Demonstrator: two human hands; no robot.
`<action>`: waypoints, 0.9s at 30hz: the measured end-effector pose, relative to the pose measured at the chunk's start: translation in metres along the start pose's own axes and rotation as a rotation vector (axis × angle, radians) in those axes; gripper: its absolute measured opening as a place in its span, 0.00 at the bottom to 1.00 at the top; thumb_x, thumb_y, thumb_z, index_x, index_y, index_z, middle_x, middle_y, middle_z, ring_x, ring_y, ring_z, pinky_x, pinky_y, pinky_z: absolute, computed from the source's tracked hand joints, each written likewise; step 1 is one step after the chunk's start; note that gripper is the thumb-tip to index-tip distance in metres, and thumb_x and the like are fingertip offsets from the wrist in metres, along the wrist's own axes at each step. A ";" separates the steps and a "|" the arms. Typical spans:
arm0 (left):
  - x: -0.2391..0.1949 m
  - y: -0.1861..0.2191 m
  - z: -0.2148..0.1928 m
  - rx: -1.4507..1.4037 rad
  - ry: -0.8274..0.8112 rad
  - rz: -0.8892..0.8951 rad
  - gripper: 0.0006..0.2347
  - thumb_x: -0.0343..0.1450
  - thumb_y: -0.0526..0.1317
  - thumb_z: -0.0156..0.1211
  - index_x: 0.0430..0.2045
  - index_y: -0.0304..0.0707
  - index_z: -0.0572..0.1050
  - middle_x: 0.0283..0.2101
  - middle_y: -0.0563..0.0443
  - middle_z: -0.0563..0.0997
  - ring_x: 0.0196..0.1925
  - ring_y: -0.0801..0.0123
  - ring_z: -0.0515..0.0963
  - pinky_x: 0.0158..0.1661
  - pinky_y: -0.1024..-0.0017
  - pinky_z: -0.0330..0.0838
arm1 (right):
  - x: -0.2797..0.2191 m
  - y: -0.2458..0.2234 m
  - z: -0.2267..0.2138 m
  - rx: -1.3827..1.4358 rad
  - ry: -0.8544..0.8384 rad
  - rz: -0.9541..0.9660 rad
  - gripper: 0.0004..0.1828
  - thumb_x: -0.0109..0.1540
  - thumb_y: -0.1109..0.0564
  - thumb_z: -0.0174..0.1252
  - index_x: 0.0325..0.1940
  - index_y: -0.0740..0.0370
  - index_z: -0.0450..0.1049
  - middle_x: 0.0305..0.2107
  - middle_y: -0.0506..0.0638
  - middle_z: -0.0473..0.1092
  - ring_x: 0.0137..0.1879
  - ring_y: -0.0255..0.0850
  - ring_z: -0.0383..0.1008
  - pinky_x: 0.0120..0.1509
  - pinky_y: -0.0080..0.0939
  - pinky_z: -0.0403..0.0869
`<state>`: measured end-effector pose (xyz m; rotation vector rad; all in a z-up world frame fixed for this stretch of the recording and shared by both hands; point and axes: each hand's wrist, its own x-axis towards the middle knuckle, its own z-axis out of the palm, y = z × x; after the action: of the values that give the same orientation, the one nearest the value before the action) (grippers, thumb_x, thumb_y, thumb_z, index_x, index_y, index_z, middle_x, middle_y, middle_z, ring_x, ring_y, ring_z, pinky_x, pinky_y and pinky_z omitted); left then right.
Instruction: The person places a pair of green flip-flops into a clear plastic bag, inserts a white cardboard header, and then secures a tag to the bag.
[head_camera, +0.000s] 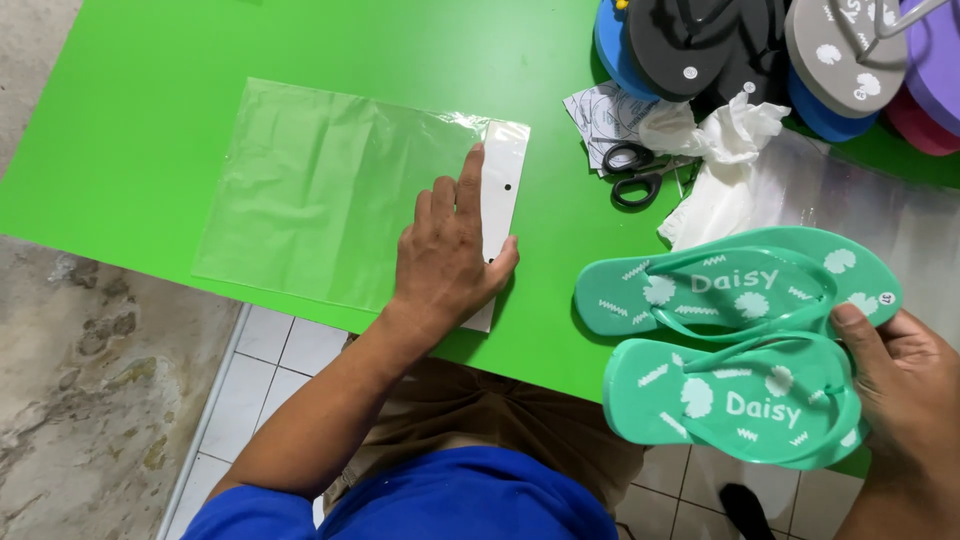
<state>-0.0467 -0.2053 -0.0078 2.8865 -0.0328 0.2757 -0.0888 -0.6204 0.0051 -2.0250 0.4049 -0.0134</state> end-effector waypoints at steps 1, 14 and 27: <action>0.001 0.000 -0.001 0.002 -0.004 0.004 0.46 0.68 0.55 0.70 0.75 0.43 0.42 0.46 0.44 0.70 0.40 0.57 0.69 0.28 0.61 0.78 | 0.003 0.007 -0.003 0.002 0.002 0.005 0.16 0.78 0.51 0.58 0.62 0.67 0.74 0.41 0.53 0.73 0.43 0.40 0.72 0.43 0.40 0.74; 0.004 -0.016 -0.006 -0.464 0.009 0.006 0.26 0.67 0.35 0.62 0.62 0.36 0.63 0.28 0.50 0.74 0.29 0.59 0.74 0.35 0.57 0.72 | 0.007 -0.023 0.000 0.081 -0.152 0.033 0.21 0.72 0.58 0.56 0.67 0.72 0.68 0.38 0.64 0.73 0.37 0.51 0.74 0.37 0.47 0.74; 0.004 -0.027 0.003 -0.633 0.045 -0.046 0.23 0.65 0.36 0.63 0.57 0.39 0.73 0.19 0.59 0.75 0.20 0.73 0.73 0.29 0.68 0.74 | 0.051 -0.081 0.102 0.259 -0.302 0.103 0.18 0.68 0.57 0.59 0.60 0.68 0.73 0.38 0.54 0.77 0.38 0.38 0.77 0.43 0.38 0.80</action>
<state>-0.0410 -0.1802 -0.0161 2.2492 -0.0375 0.2634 0.0000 -0.5132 0.0183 -1.7150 0.2973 0.2865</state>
